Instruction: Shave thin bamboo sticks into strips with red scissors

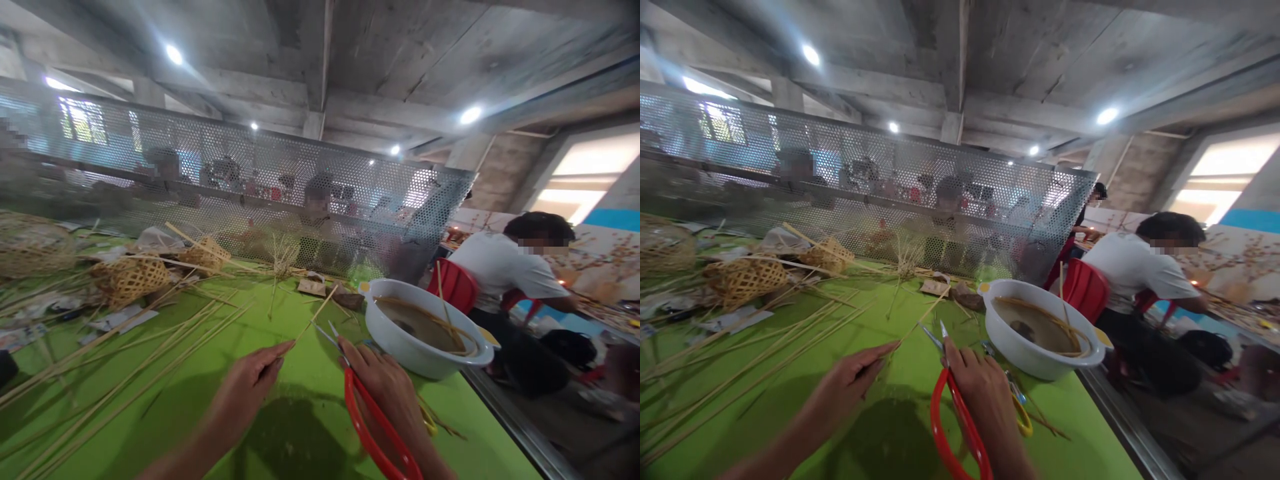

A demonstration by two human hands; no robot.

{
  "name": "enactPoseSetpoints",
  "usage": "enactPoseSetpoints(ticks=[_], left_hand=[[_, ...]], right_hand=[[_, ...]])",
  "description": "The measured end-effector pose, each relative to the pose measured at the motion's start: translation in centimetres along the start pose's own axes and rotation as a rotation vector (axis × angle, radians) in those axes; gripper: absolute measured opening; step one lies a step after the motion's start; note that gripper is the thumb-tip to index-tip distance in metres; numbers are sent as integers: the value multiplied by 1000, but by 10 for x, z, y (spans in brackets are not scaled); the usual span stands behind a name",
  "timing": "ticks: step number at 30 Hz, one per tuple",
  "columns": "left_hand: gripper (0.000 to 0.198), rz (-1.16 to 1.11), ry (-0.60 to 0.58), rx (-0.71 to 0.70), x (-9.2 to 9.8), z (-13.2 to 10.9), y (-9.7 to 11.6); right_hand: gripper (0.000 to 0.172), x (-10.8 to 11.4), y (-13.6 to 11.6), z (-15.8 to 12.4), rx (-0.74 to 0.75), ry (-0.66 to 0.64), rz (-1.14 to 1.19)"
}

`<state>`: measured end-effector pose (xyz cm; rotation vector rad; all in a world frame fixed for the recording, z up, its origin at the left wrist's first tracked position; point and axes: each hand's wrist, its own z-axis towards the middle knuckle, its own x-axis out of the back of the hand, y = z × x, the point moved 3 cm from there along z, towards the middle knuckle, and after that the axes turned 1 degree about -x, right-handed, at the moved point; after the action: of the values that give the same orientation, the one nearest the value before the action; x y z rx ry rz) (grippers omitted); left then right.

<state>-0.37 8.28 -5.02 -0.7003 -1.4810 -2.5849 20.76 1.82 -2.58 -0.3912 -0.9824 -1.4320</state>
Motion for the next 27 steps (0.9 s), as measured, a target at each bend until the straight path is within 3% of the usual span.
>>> enactPoseSetpoints(ticks=[5,16,27], left_hand=[[34,83,-29,-24,-1,1,-5],[37,154,-95,-7,0,-1,-3],[36,175,-74,-8,1,0,-2]], right_hand=[[27,-2,-1,0,-26,3,-2],[34,1,2,0,-14,-81,2],[28,0,0,1,4,-52,-16]])
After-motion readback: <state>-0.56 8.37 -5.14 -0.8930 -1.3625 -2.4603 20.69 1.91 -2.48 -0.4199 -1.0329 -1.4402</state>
